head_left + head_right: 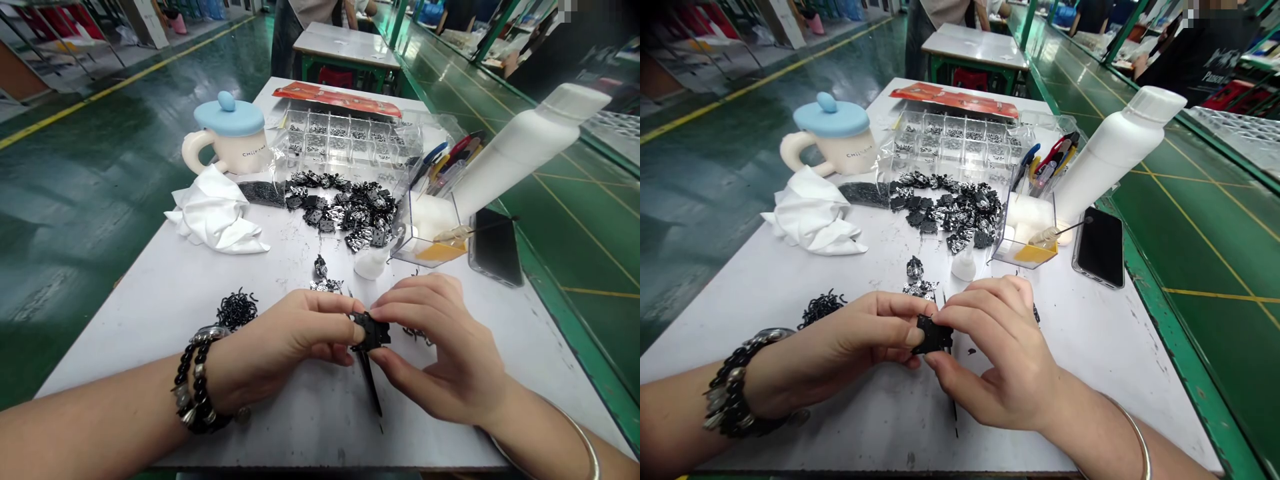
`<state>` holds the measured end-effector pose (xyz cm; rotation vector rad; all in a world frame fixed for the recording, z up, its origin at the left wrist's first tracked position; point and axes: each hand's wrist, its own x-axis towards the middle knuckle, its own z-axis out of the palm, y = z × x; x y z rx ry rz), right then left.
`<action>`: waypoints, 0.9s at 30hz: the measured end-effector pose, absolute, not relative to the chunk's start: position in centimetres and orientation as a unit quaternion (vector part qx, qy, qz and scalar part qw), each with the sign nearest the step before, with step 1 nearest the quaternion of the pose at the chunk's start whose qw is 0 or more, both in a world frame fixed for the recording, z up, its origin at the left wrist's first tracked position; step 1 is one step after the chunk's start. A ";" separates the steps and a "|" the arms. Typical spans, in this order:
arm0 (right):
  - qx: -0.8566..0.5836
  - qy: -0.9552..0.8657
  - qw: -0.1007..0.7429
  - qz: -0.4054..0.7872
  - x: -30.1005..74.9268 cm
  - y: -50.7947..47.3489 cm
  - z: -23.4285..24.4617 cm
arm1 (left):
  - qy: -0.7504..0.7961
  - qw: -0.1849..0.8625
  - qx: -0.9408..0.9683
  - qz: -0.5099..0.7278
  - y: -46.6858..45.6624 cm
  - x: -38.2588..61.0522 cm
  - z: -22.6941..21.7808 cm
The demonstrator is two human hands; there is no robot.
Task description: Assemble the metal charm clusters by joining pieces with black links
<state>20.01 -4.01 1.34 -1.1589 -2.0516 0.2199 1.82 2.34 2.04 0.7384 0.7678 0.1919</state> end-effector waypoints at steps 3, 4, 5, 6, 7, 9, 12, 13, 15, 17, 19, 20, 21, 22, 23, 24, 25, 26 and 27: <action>-0.448 -0.805 0.380 0.087 20.0 -4.0 1.3 | 0.372 0.857 0.344 0.094 2.4 1.8 2.0; -0.447 -0.805 0.381 0.087 20.0 -3.9 1.4 | 0.372 0.857 0.344 0.095 2.4 1.8 1.9; -0.446 -0.804 0.383 0.086 20.0 -3.9 1.4 | 0.370 0.857 0.345 0.096 2.4 1.8 1.9; -0.446 -0.804 0.383 0.085 20.0 -3.9 1.4 | 0.367 0.857 0.347 0.097 2.4 1.7 1.9; -0.446 -0.804 0.384 0.084 20.0 -3.9 1.4 | 0.365 0.857 0.349 0.097 2.4 1.7 1.8; -0.447 -0.803 0.386 0.082 20.0 -3.9 1.4 | 0.365 0.857 0.351 0.098 2.4 1.7 1.8; -0.448 -0.802 0.388 0.082 20.0 -3.9 1.4 | 0.367 0.854 0.354 0.096 2.4 1.7 1.8; -0.448 -0.802 0.388 0.082 20.0 -3.9 1.4 | 0.367 0.854 0.357 0.096 2.4 1.7 1.9; -0.447 -0.802 0.387 0.082 20.0 -3.9 1.4 | 0.366 0.853 0.359 0.096 2.4 1.7 1.8; -0.447 -0.803 0.386 0.082 20.0 -4.0 1.4 | 0.363 0.854 0.359 0.098 2.4 1.7 1.8; -0.446 -0.803 0.386 0.083 20.0 -4.0 1.4 | 0.360 0.856 0.358 0.101 2.4 1.7 1.7; -0.446 -0.803 0.387 0.082 20.0 -4.0 1.4 | 0.361 0.855 0.359 0.103 2.4 1.6 1.6; -0.445 -0.804 0.387 0.081 20.0 -4.0 1.3 | 0.361 0.854 0.361 0.104 2.4 1.6 1.6; -0.444 -0.804 0.387 0.080 20.0 -4.0 1.3 | 0.362 0.852 0.363 0.104 2.4 1.6 1.6; -0.444 -0.804 0.387 0.079 20.0 -3.9 1.3 | 0.362 0.851 0.366 0.105 2.4 1.6 1.5; -0.443 -0.804 0.388 0.078 20.1 -3.9 1.3 | 0.363 0.849 0.370 0.104 2.4 1.6 1.5; -0.443 -0.804 0.388 0.076 20.1 -3.9 1.3 | 0.364 0.847 0.374 0.104 2.4 1.6 1.5; -0.443 -0.805 0.388 0.076 20.1 -3.9 1.3 | 0.365 0.845 0.377 0.103 2.4 1.6 1.5; -0.442 -0.805 0.388 0.075 20.1 -3.9 1.3 | 0.367 0.843 0.381 0.101 2.4 1.6 1.4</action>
